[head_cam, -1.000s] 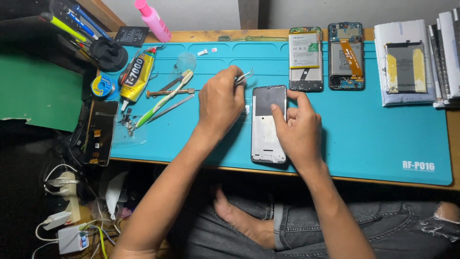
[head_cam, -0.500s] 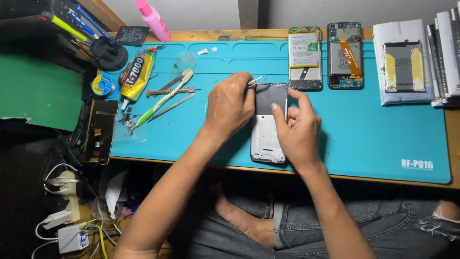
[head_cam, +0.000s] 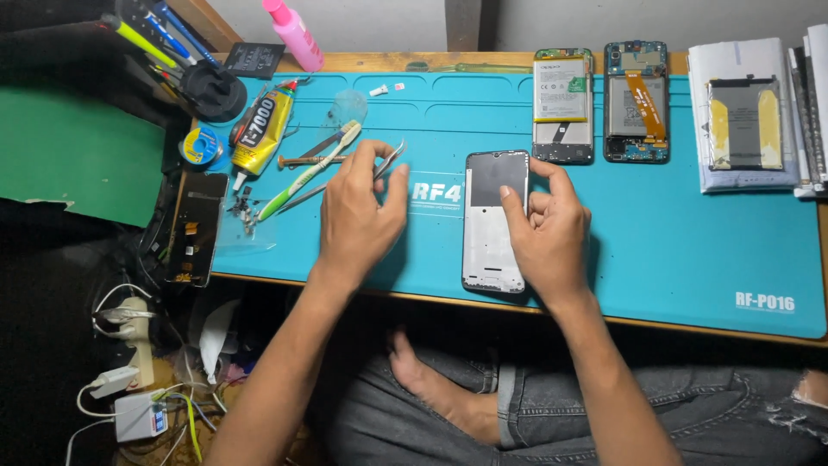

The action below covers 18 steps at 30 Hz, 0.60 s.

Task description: Repairing the internal components of a mobile phone using precision tools on a repair mat.

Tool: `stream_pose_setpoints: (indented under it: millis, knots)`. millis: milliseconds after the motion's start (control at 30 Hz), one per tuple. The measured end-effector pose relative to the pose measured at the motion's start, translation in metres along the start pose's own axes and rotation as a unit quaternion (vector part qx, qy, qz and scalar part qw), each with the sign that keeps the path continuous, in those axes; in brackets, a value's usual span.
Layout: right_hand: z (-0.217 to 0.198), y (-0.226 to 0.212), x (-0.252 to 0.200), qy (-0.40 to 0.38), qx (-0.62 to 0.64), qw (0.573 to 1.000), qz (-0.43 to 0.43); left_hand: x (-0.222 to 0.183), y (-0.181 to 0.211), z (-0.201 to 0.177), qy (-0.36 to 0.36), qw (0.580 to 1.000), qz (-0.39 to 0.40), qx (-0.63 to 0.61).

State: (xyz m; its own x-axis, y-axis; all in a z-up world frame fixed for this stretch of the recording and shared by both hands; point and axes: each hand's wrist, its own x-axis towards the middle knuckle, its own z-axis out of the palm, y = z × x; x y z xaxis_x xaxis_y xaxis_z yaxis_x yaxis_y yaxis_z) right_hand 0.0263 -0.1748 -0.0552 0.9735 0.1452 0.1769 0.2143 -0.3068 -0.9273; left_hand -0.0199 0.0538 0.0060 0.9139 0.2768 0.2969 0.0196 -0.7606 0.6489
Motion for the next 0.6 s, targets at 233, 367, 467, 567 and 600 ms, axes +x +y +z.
stream_pose_setpoints:
  millis: [233, 367, 467, 567, 600]
  knots:
    - [0.002, 0.006, -0.001, 0.003, 0.001, 1.0, -0.007, -0.034, -0.048, -0.023, 0.012, 0.995, 0.085, 0.051]
    - [0.004, 0.003, -0.001, 0.014, 0.007, 1.0, -0.009, -0.038, -0.067, -0.026, 0.086, 0.983, 0.112, 0.115]
    - [0.004, -0.011, -0.003, 0.016, 0.02, 1.0, 0.002, -0.032, -0.084, -0.03, 0.138, 0.978, 0.084, 0.132]
    - [0.005, -0.025, -0.005, 0.014, 0.031, 0.999, 0.016, -0.023, -0.099, -0.038, 0.141, 0.976, 0.038, 0.159]
    - [0.006, -0.028, -0.006, 0.014, 0.033, 0.999, 0.021, -0.02, -0.103, -0.04, 0.128, 0.977, 0.02, 0.168]
